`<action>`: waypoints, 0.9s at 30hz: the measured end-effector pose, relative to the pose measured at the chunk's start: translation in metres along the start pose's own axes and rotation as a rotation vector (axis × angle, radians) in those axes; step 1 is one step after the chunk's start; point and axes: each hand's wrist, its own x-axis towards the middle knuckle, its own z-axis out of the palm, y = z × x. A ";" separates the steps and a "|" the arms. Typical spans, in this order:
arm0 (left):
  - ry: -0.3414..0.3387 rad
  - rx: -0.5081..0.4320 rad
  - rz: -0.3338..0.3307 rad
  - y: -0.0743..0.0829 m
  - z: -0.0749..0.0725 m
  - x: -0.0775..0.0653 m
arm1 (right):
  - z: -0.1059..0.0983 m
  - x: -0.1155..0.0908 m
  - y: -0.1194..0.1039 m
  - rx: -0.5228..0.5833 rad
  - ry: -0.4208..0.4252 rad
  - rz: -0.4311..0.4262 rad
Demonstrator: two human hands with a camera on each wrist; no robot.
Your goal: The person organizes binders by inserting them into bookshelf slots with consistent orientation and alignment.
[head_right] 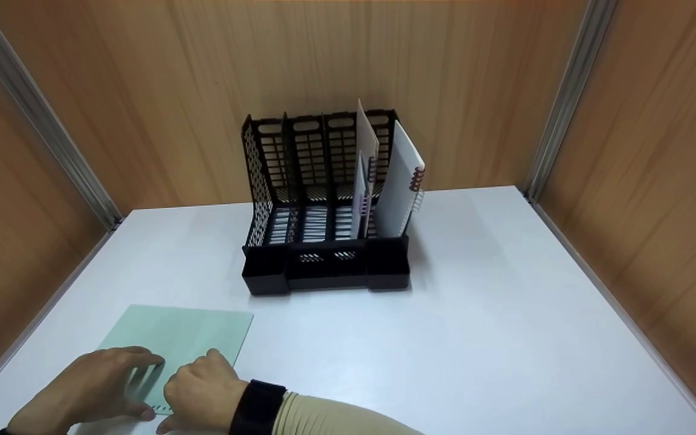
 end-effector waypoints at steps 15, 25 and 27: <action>0.157 0.198 0.179 0.016 0.011 0.009 | 0.001 0.000 0.001 -0.357 -0.134 -0.226; 0.240 0.340 0.202 0.023 0.011 0.008 | 0.005 -0.002 0.017 -0.327 -0.006 -0.226; 0.282 0.395 0.215 0.026 0.008 0.008 | 0.005 -0.004 0.024 -0.276 0.055 -0.195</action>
